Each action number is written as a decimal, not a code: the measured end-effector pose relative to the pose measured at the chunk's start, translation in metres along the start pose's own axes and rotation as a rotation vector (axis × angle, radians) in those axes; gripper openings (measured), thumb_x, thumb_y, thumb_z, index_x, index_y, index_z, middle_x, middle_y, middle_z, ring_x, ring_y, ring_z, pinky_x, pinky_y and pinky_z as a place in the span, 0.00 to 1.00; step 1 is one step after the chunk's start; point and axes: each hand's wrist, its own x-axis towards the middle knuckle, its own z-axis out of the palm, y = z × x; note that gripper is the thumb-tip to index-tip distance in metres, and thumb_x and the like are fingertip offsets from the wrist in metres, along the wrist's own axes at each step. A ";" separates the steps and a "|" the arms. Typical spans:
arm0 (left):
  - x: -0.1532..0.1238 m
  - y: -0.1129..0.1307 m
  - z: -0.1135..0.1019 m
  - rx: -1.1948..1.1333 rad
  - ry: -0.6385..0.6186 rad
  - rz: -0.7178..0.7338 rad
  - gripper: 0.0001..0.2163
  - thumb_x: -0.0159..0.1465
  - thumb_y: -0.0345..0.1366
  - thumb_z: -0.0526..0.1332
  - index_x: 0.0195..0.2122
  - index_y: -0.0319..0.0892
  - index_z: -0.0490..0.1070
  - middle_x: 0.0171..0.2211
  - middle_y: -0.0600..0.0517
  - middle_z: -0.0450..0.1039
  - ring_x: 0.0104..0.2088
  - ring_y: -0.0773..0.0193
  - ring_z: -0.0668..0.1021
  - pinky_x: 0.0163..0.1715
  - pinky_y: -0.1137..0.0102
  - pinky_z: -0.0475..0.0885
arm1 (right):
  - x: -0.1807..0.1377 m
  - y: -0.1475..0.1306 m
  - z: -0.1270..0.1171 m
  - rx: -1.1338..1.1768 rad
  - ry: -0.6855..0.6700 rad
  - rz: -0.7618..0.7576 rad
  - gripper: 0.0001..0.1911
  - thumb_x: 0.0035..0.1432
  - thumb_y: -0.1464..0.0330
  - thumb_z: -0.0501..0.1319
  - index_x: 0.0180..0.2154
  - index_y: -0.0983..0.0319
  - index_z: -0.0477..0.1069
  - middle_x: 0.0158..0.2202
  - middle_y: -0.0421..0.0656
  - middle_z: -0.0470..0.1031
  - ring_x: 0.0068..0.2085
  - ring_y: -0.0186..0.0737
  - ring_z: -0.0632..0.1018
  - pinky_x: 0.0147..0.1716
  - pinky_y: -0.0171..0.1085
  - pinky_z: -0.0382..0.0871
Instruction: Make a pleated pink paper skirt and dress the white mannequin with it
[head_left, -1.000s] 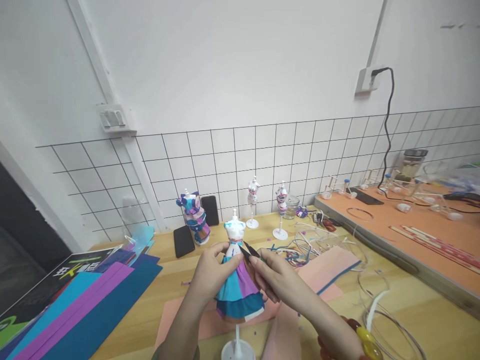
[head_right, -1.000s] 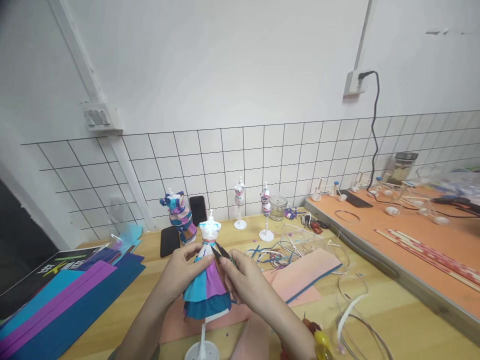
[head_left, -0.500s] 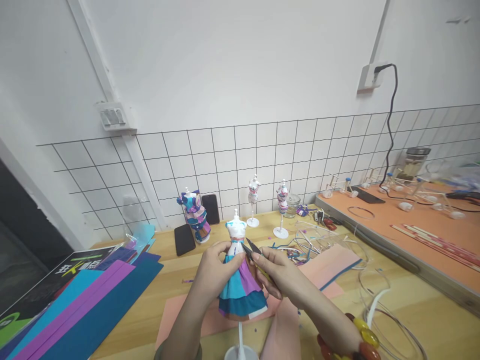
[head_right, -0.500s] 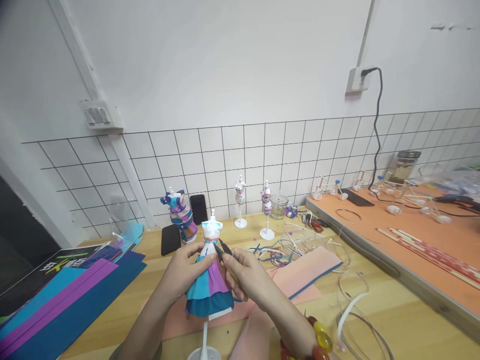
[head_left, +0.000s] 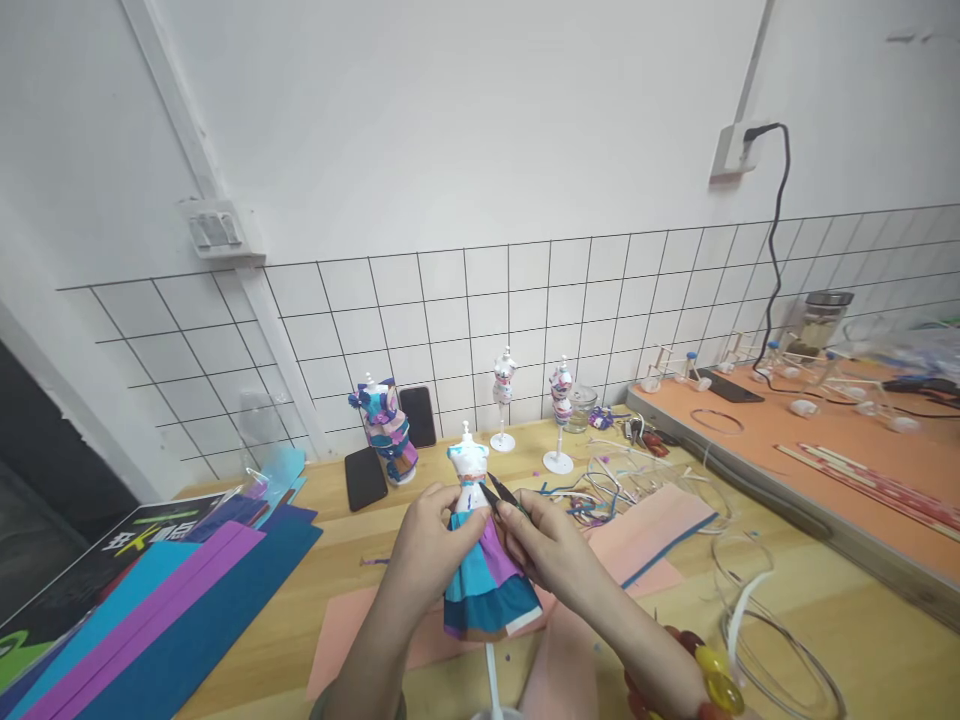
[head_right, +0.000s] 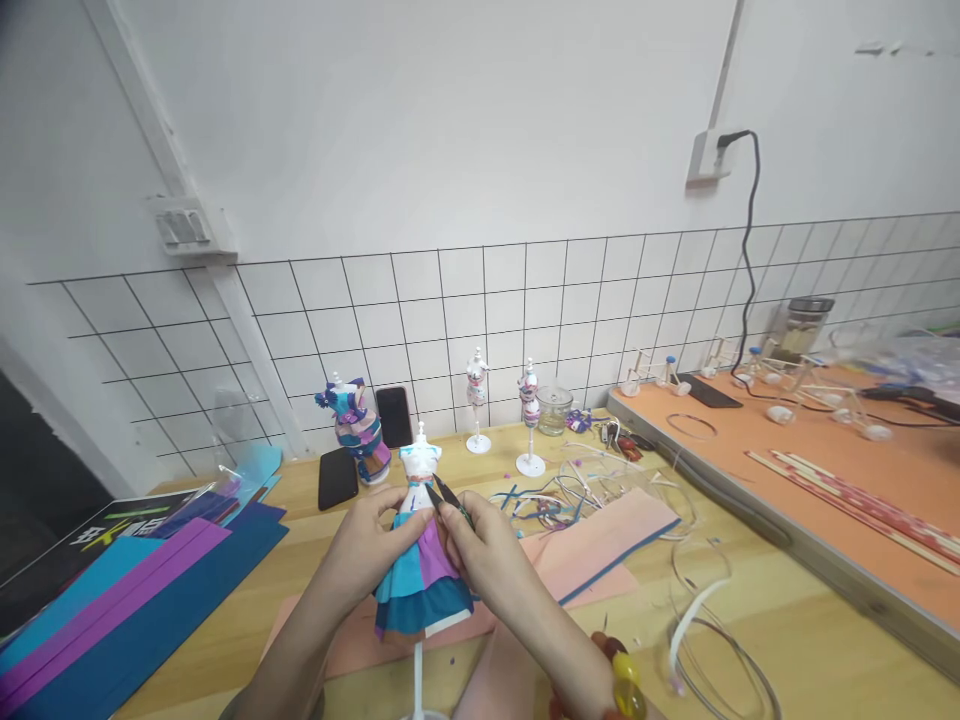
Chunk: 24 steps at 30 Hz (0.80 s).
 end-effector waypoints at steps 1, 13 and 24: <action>0.000 0.000 0.000 0.002 -0.002 0.004 0.10 0.57 0.38 0.58 0.33 0.40 0.77 0.33 0.49 0.75 0.35 0.57 0.76 0.37 0.66 0.68 | 0.000 0.000 0.000 0.018 -0.007 0.008 0.22 0.53 0.51 0.59 0.21 0.60 0.56 0.12 0.30 0.56 0.13 0.24 0.55 0.11 0.27 0.45; -0.001 -0.001 -0.002 -0.051 -0.040 0.067 0.10 0.56 0.39 0.58 0.28 0.41 0.76 0.30 0.50 0.75 0.33 0.58 0.75 0.34 0.68 0.69 | 0.004 -0.001 -0.011 -0.013 -0.141 0.031 0.21 0.56 0.51 0.55 0.23 0.60 0.57 0.13 0.31 0.56 0.12 0.25 0.57 0.12 0.28 0.46; 0.001 -0.001 -0.001 -0.002 -0.038 0.043 0.09 0.56 0.39 0.58 0.26 0.41 0.74 0.29 0.51 0.73 0.33 0.58 0.74 0.34 0.69 0.68 | 0.000 -0.003 -0.012 -0.591 0.056 -0.190 0.14 0.63 0.62 0.50 0.26 0.60 0.58 0.22 0.38 0.64 0.26 0.37 0.67 0.27 0.34 0.56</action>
